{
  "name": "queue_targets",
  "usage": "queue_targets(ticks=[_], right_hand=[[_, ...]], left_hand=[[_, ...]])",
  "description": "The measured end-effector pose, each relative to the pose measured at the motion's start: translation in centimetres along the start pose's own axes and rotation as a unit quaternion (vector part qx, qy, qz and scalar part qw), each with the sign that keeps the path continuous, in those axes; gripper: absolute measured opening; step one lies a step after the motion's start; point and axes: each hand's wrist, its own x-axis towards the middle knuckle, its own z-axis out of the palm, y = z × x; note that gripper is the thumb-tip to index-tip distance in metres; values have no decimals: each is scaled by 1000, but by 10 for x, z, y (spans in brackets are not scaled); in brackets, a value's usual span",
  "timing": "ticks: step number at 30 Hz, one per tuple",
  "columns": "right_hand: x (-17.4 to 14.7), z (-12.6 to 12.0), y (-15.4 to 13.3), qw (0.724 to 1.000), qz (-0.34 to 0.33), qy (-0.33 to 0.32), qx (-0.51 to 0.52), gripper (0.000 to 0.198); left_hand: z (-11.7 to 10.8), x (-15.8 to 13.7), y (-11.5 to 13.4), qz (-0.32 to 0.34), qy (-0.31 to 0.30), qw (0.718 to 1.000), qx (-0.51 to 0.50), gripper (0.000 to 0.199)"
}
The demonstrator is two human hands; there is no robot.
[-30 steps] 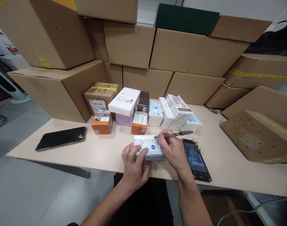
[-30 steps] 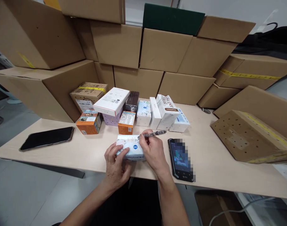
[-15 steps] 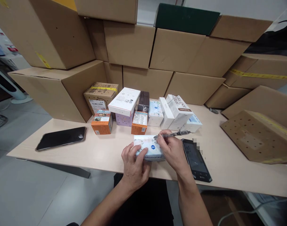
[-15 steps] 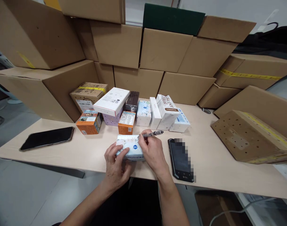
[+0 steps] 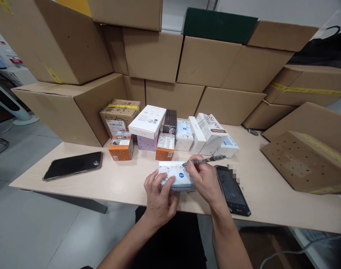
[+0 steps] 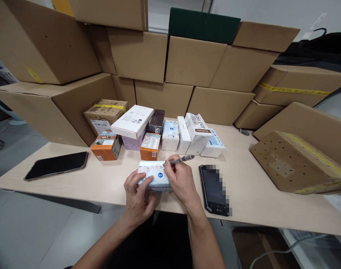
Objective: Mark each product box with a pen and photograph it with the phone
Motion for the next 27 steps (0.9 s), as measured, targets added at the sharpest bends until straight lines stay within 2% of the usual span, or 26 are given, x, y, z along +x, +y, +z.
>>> queue_targets(ticks=[3,6,8,10,12,14,16,22,25,27], right_hand=[[-4,0,3,991,32,96,88,26],[-9,-9,13,958,60,205,190,27],[-12,-20,24,954,83,222,182,29],[-15,-30,37,975,120,168,87,31],[-17,-36,49,986,149,58,-42,33],[-18,-36,57,976,154,-48,-148,35],[-17,-32,62,961,151,-101,-206,34],[-10,-17,60,937,188,-81,-285,26],[-13,-15,56,929,193,-62,-309,32],[-24,-19,57,931,174,-17,-322,41]], left_hand=[[0,0,0,-1,2,1000,2,56],[0,0,0,-2,3,1000,-1,57],[-1,1,0,-2,3,1000,-6,58],[-2,1,1,-1,3,1000,-13,60],[-2,2,2,-2,4,1000,-19,61],[-3,3,3,-3,6,1000,-19,60],[-3,4,3,-2,11,1000,-12,57],[-1,5,2,-6,11,1000,4,55],[0,4,0,-7,8,1000,14,55],[2,4,0,-12,6,1000,21,55]])
